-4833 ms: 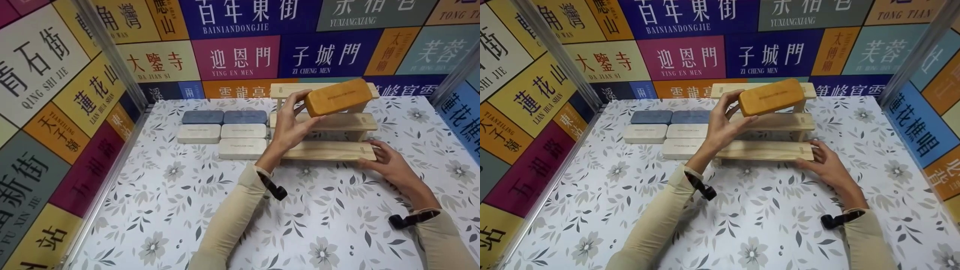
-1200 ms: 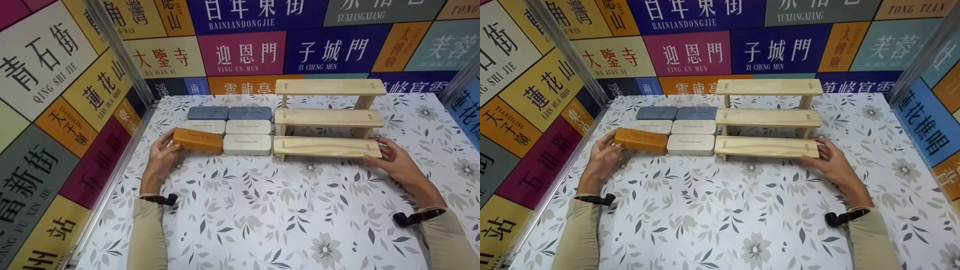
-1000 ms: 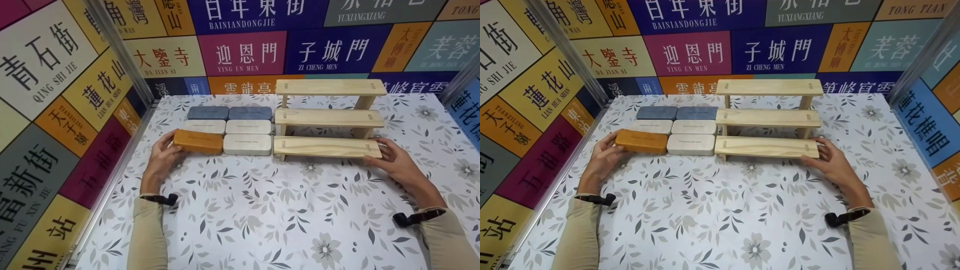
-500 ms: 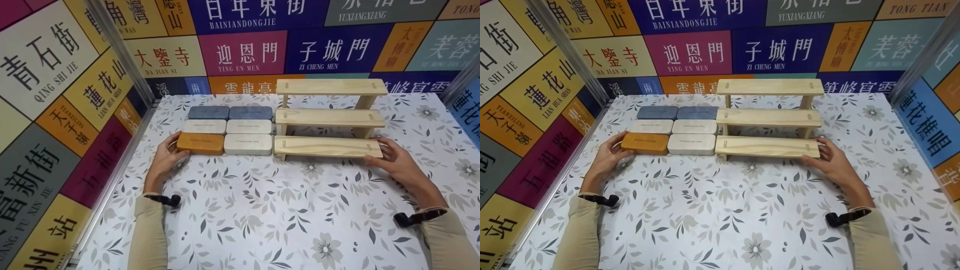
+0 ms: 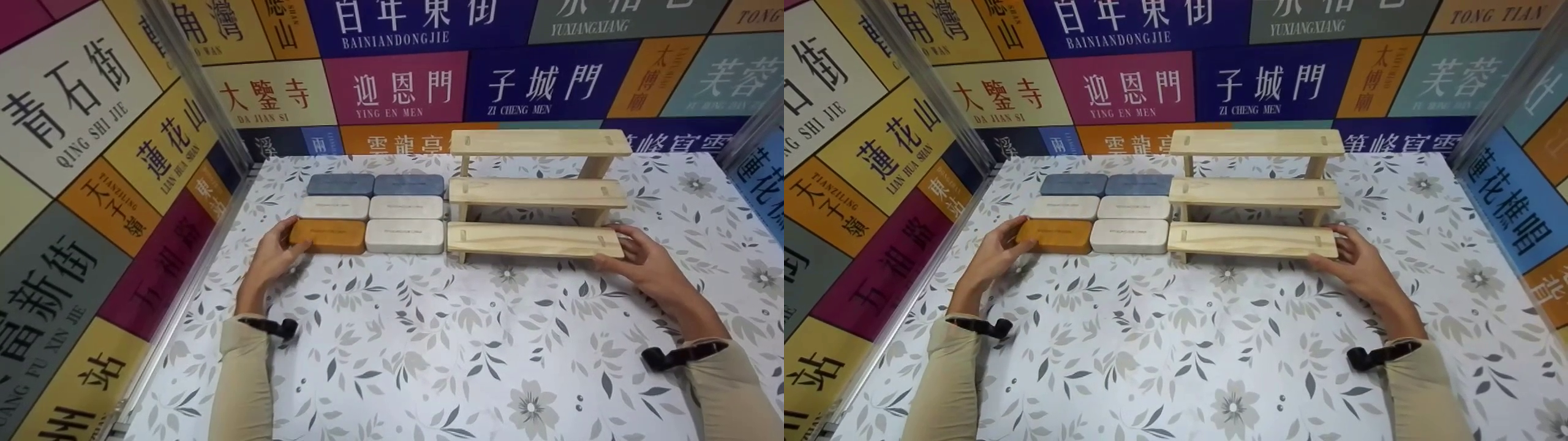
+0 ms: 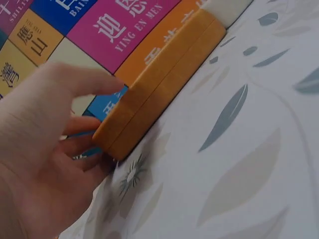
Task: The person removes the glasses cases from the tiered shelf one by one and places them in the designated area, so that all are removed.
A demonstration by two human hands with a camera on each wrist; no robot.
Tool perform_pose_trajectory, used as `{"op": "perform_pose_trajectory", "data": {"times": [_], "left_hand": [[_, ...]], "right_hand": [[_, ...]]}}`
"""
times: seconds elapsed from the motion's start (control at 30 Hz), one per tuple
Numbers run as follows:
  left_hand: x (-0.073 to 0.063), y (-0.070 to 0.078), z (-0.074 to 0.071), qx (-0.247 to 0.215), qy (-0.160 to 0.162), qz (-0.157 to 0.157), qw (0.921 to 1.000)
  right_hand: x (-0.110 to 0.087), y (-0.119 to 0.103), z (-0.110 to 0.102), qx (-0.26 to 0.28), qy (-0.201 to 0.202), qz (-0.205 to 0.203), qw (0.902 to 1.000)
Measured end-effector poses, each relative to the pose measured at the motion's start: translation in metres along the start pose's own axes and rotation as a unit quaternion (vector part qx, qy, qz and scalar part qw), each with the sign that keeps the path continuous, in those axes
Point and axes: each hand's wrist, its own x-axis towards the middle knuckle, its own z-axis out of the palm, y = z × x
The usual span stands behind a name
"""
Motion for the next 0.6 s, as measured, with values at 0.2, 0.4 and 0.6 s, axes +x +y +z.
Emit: {"op": "perform_pose_trajectory", "data": {"times": [0.2,0.4,0.6], "left_hand": [[0.006,0.013,0.006,0.056,0.054,0.001,0.9970],[0.013,0.034,0.027,0.098,0.108,0.025,0.9890],[0.021,0.059,0.056,0.156,0.130,0.076,0.9762]], "right_hand": [[0.002,-0.001,-0.003,0.025,-0.004,-0.003,0.9997],[0.004,-0.010,-0.003,-0.024,0.032,0.029,0.9988],[0.008,-0.039,0.004,-0.093,0.140,0.046,0.9847]]}}
